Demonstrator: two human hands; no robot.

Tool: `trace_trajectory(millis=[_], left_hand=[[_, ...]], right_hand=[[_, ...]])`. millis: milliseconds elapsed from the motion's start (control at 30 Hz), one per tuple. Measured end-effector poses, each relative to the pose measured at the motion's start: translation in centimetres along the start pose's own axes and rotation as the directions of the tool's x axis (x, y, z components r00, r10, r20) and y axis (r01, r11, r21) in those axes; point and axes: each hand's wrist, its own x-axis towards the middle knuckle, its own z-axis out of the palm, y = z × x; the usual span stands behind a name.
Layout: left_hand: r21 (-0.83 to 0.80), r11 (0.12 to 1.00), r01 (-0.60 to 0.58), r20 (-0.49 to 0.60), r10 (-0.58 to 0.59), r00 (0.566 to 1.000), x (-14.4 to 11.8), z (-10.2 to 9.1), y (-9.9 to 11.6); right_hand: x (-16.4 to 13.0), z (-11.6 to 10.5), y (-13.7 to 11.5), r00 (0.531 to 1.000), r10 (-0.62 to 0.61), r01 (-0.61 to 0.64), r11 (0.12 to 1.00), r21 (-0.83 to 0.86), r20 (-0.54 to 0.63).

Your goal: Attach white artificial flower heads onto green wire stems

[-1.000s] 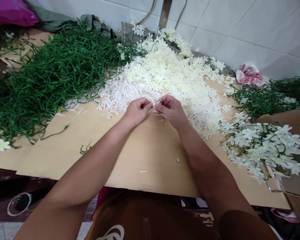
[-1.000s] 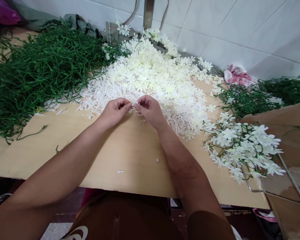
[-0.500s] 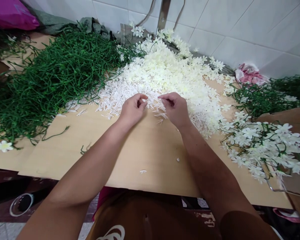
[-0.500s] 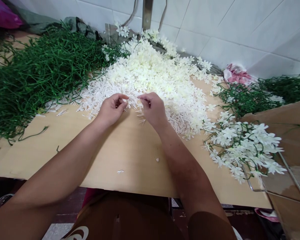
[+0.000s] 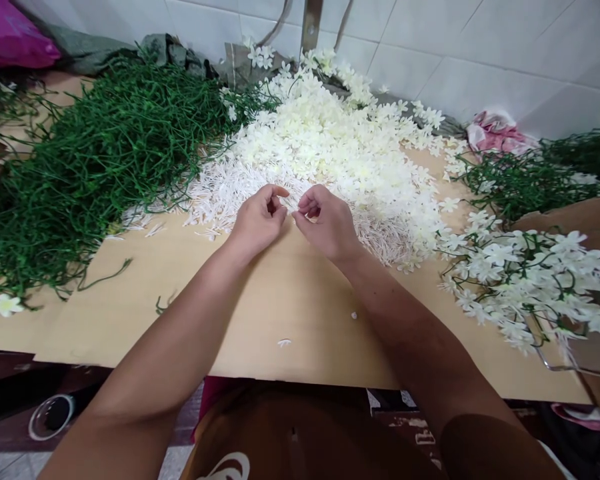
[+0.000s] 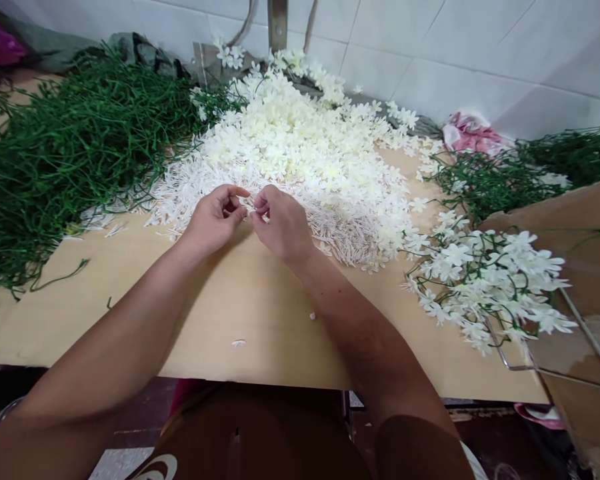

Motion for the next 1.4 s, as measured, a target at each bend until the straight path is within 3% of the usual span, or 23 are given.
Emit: trace_trajectory(millis=[167,300,500,833,1033,1200,1400], left_hand=[[-0.007,1.0,0.027,-0.01,-0.027,1.0,0.0,-0.1,0.1],[-0.044,0.999,0.008,0.042,-0.006,0.999,-0.1,0.1,0.2],[-0.078,0.996,-0.031,0.071,0.037,0.997,-0.1,0.0,0.2],[-0.206,0.976,0.068,0.162,-0.034,0.986,-0.1,-0.9,1.7],[-0.132,0.981,0.144,0.2,-0.116,0.973,0.0,-0.9,1.5],[-0.105,0.99,0.097,0.151,-0.081,0.985,0.0,-0.7,1.5],[-0.047,0.999,-0.004,0.158,0.012,0.987,-0.2,-0.5,1.1]], right_hand=[[0.0,0.2,0.2,0.996,-0.081,0.08,0.996,-0.034,-0.03],[0.2,0.4,1.1,0.994,-0.073,0.069,0.996,-0.058,-0.078],[0.2,0.5,1.8,0.999,-0.052,0.052,0.994,0.096,-0.009],[0.6,0.6,2.1,0.999,0.048,-0.042,0.937,0.347,-0.008],[0.8,0.2,2.3,0.995,0.102,-0.088,0.908,0.409,-0.012],[0.6,0.0,2.0,1.0,0.006,-0.015,0.923,0.385,0.025],[0.5,0.3,1.8,0.994,0.095,-0.11,0.944,0.311,0.063]])
